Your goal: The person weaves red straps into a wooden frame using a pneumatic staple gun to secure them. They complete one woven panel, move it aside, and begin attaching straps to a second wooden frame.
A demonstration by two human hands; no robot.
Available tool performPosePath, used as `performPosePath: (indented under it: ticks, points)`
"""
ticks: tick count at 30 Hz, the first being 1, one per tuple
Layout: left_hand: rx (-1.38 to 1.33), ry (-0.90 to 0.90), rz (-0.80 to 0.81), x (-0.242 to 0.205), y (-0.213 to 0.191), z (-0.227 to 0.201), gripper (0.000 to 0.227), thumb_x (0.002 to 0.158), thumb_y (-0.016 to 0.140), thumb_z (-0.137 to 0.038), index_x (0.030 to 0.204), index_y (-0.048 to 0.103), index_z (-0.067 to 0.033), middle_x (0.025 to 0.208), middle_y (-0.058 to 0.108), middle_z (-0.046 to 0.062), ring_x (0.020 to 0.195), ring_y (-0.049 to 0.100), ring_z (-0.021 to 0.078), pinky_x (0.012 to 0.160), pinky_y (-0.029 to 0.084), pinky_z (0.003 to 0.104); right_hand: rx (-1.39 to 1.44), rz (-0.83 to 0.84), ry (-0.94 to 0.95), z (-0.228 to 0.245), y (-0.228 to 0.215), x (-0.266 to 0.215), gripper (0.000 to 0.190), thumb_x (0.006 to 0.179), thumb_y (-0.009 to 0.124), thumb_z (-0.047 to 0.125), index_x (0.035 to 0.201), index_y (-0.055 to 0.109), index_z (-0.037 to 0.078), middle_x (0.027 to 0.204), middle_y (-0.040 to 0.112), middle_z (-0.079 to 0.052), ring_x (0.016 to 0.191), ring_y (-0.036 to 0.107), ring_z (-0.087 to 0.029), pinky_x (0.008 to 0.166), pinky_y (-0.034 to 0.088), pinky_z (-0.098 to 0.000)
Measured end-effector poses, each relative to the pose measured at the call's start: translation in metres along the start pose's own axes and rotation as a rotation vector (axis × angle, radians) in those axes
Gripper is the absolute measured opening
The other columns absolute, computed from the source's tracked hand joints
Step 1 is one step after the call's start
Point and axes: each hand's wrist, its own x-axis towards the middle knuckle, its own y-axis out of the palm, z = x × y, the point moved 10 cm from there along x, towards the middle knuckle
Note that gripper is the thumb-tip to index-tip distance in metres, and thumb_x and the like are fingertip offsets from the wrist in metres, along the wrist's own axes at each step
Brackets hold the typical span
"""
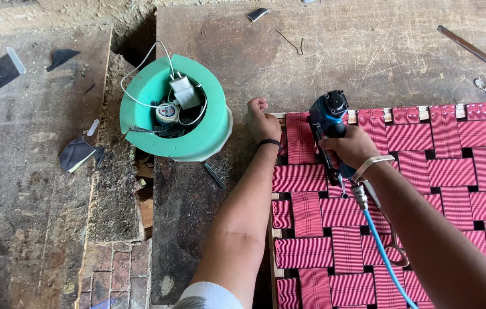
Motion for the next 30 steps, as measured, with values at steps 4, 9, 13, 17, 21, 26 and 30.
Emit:
performPosePath:
  ticks: [4,9,13,17,21,26,30]
  points:
    - [0.026,-0.021,0.026,0.001,0.002,0.001,0.042,0.081,0.050,0.019,0.113,0.055,-0.0060,0.111,0.063,0.010,0.107,0.064,0.0239,0.095,0.055,0.039,0.158,0.031,-0.039,0.002,0.005,-0.006,0.018,0.085,0.074,0.011,0.081,0.065,-0.003,0.064,0.063,-0.009,0.051,0.062,-0.019,0.051,0.054,-0.0364]
    - [0.042,-0.038,0.019,0.000,0.004,0.003,0.043,0.080,0.050,0.019,0.113,0.056,-0.0073,0.110,0.063,0.009,0.107,0.063,0.0238,0.092,0.054,0.040,0.068,0.041,-0.068,0.013,0.017,-0.012,0.012,0.085,0.072,0.009,0.087,0.065,-0.001,0.066,0.064,-0.009,0.052,0.063,-0.019,0.053,0.055,-0.0356]
    - [0.018,0.008,0.001,0.001,0.000,-0.003,0.042,0.082,0.049,0.018,0.114,0.056,-0.0078,0.109,0.064,0.007,0.105,0.065,0.0221,0.094,0.055,0.039,0.085,0.014,-0.020,0.009,0.009,-0.019,0.013,0.087,0.073,0.013,0.090,0.068,0.002,0.068,0.066,-0.009,0.055,0.062,-0.019,0.056,0.054,-0.0368]
    - [0.058,-0.019,0.024,0.002,0.003,0.004,0.041,0.082,0.050,0.017,0.114,0.056,-0.0079,0.109,0.065,0.008,0.105,0.065,0.0220,0.094,0.054,0.038,0.110,-0.100,-0.029,-0.038,-0.029,-0.038,0.032,0.091,0.072,0.023,0.114,0.069,0.001,0.080,0.070,-0.014,0.067,0.067,-0.026,0.066,0.059,-0.0413]
    - [-0.003,-0.083,0.051,0.002,0.010,0.013,0.038,0.084,0.049,0.015,0.113,0.058,-0.0073,0.109,0.068,0.008,0.104,0.068,0.0212,0.095,0.057,0.038,-0.424,-0.513,-0.228,-0.064,-0.086,-0.052,0.072,0.084,0.080,0.027,0.149,0.052,0.011,0.104,0.069,-0.023,0.094,0.068,-0.041,0.079,0.054,-0.0508]
    - [-0.164,0.035,0.126,0.001,0.007,0.002,0.038,0.081,0.056,0.012,0.116,0.059,-0.0044,0.113,0.066,0.013,0.109,0.065,0.0265,0.099,0.052,0.041,-0.617,-0.739,-0.565,-0.091,-0.078,-0.070,0.066,0.076,0.076,0.024,0.140,0.063,0.012,0.123,0.068,-0.021,0.111,0.066,-0.042,0.092,0.054,-0.0493]
    - [-0.007,0.347,0.084,-0.052,-0.032,-0.034,0.037,0.086,0.066,0.002,0.121,0.059,-0.0049,0.119,0.065,0.014,0.114,0.062,0.0311,0.100,0.049,0.045,-0.549,-0.719,-0.558,-0.145,-0.036,-0.115,0.025,0.093,0.069,0.031,0.105,0.069,0.008,0.105,0.070,-0.019,0.093,0.070,-0.038,0.079,0.059,-0.0480]
